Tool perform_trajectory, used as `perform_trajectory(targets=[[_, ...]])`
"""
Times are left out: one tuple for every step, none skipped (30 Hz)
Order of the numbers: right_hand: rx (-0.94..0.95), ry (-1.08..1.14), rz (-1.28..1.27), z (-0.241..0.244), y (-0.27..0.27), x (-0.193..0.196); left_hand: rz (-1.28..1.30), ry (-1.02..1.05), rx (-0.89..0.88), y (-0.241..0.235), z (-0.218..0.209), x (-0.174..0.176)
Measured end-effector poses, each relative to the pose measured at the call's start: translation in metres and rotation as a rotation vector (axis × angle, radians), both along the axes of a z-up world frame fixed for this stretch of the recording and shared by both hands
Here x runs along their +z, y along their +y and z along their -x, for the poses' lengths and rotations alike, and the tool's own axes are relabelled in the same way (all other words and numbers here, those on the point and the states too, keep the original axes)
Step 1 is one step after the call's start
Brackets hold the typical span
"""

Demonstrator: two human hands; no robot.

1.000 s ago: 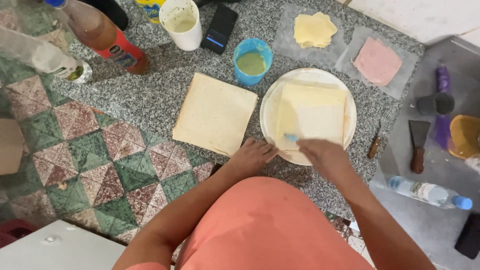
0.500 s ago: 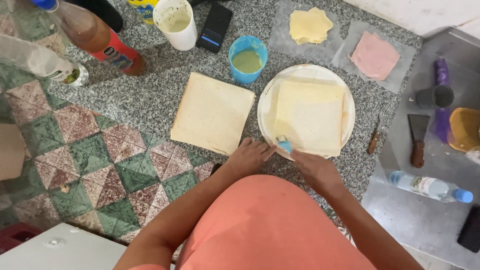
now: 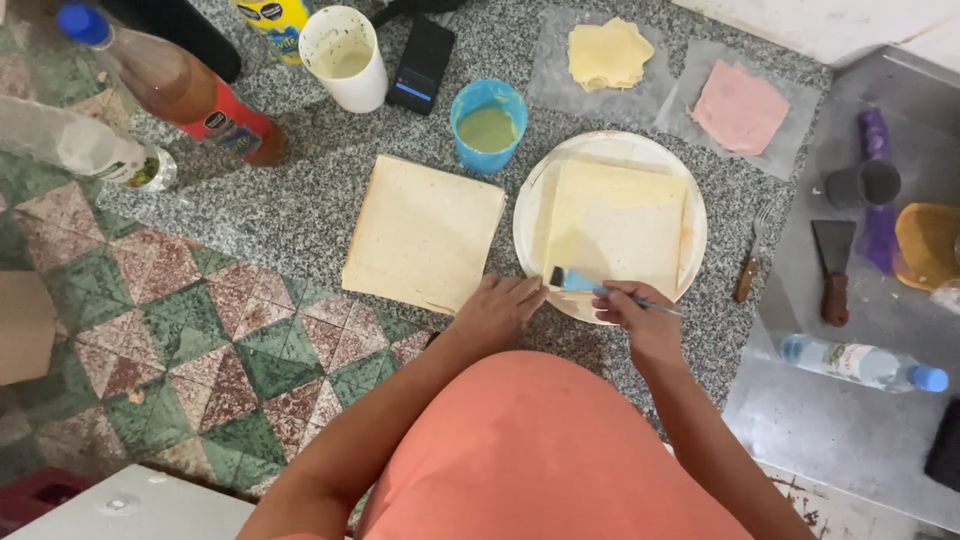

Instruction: Spreading a liquid sauce or egg wash onto slices of bread using a brush.

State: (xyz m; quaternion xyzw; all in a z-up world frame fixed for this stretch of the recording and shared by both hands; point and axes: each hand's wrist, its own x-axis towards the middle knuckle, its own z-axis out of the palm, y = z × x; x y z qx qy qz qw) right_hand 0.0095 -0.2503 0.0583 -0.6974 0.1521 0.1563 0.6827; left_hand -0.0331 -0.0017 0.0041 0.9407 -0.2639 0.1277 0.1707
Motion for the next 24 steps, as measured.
perform_trajectory(targets=[[-0.002,-0.001,-0.002,0.0,-0.003,0.002,-0.002,-0.001,-0.002,0.001,0.001,0.004],[0.005,-0.026,0.06,-0.001,-0.006,0.003,0.017,-0.01,0.008,0.003,0.002,0.008],[0.019,-0.05,0.122,-0.004,-0.009,0.005,0.037,-0.019,0.025,0.005,0.002,0.012],[0.024,-0.051,0.12,-0.012,-0.007,0.015,0.035,-0.02,0.03,0.008,-0.001,0.02],[0.044,-0.087,0.131,-0.017,-0.007,0.025,0.046,-0.032,0.032,0.01,-0.001,0.027],[0.064,-0.123,0.143,-0.023,-0.006,0.035,0.058,-0.045,0.035,0.012,-0.001,0.034],[0.064,-0.133,0.143,-0.033,0.006,0.057,0.057,-0.054,0.034,0.012,-0.004,0.031],[0.105,-0.162,0.208,-0.043,0.018,0.08,0.085,-0.05,0.041,0.013,-0.007,0.029],[0.151,-0.185,0.272,-0.05,0.031,0.101,0.112,-0.038,0.052,0.014,-0.005,0.027],[0.156,-0.188,0.27,-0.066,0.042,0.101,0.109,-0.042,0.057,0.019,-0.005,0.019],[0.191,-0.267,0.265,-0.082,0.052,0.101,0.104,0.032,0.061,0.023,-0.005,0.011],[0.227,-0.345,0.259,-0.097,0.063,0.101,0.099,0.105,0.065,0.028,-0.005,0.003],[0.227,-0.347,0.258,-0.115,0.079,0.098,0.098,0.104,0.066,0.034,-0.007,0.003],[0.265,-0.386,0.324,-0.132,0.096,0.096,0.085,0.165,0.08,0.041,-0.008,0.004],[0.303,-0.425,0.389,-0.15,0.113,0.093,0.071,0.226,0.096,0.049,-0.01,0.004],[0.305,-0.426,0.387,-0.167,0.128,0.081,0.069,0.226,0.098,0.06,-0.014,0.01],[0.418,-0.491,0.595,-0.184,0.144,0.069,0.064,0.267,0.127,0.071,-0.018,0.016],[0.529,-0.554,0.805,-0.202,0.161,0.058,0.058,0.309,0.155,0.082,-0.022,0.023],[0.529,-0.557,0.804,-0.208,0.174,0.054,0.057,0.306,0.157,0.091,-0.031,0.02],[0.626,-0.509,0.911,-0.214,0.188,0.051,0.063,0.36,0.205,0.1,-0.04,0.017],[0.723,-0.457,1.018,-0.219,0.201,0.047,0.071,0.415,0.254,0.109,-0.048,0.014],[0.724,-0.459,1.017,-0.223,0.211,0.041,0.07,0.414,0.256,0.116,-0.057,0.015],[0.789,-0.448,1.081,-0.226,0.219,0.035,0.037,0.425,0.296,0.123,-0.067,0.016],[0.855,-0.435,1.144,-0.23,0.228,0.029,0.004,0.435,0.336,0.13,-0.077,0.017]])
